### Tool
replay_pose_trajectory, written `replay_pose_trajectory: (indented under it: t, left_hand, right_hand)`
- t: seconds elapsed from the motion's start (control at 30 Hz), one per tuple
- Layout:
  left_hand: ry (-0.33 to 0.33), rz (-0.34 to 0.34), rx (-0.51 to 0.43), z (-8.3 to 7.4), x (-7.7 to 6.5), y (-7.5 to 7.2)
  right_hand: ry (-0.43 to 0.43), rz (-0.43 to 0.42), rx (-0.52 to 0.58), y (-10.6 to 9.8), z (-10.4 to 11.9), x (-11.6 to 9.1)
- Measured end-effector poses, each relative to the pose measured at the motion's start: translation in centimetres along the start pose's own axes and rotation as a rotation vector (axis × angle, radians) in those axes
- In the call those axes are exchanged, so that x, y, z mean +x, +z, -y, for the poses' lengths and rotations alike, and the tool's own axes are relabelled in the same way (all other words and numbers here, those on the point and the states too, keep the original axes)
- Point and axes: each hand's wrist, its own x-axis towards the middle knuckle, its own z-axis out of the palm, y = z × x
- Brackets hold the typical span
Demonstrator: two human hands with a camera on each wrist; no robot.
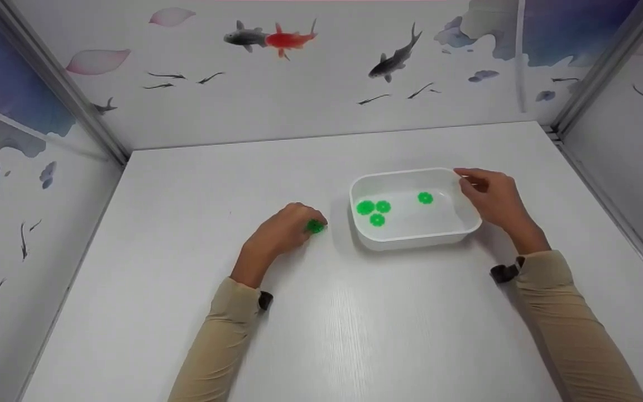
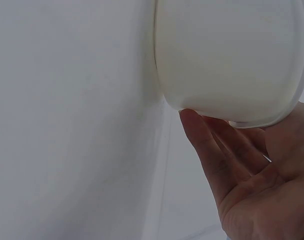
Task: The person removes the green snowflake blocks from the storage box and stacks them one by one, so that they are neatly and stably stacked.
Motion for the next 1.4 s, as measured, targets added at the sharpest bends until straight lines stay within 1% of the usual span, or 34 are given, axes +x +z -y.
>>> replay_pose_trajectory:
  t: [0.27, 0.6, 0.9, 1.0, 1.07, 1.17, 1.3, 1.4]
  left_hand:
    - [0.003, -0.010, 0.010, 0.0, -0.2, 0.1]
    - [-0.028, -0.008, 0.003, -0.1, -0.2, 0.1]
    - [-0.050, -0.009, 0.029, -0.5, -0.2, 0.0]
    - [-0.030, -0.023, 0.033, -0.8, -0.3, -0.2]
    - [0.005, -0.050, 0.044, -1.0, -0.3, -0.3]
    - [0.063, -0.125, 0.070, -1.7, 0.0, -0.4]
    - [0.129, -0.238, 0.104, -3.0, 0.5, -0.4]
    - [0.168, -0.288, 0.108, -3.9, 1.0, -0.3]
  right_hand:
    - [-0.005, 0.000, 0.009, 0.0, 0.1, 0.0]
    - [0.001, 0.005, -0.001, -0.1, 0.2, 0.1]
    - [-0.004, 0.004, -0.001, 0.0, 0.1, 0.0]
    - [-0.002, 0.000, 0.003, 0.0, 0.0, 0.0]
    - [0.002, -0.001, 0.006, 0.0, 0.0, 0.0]
    - [0.005, -0.003, 0.010, 0.0, 0.1, 0.1]
    - [0.006, 0.001, 0.000, 0.0, 0.1, 0.2]
    - [0.014, 0.007, -0.006, 0.0, 0.0, 0.1]
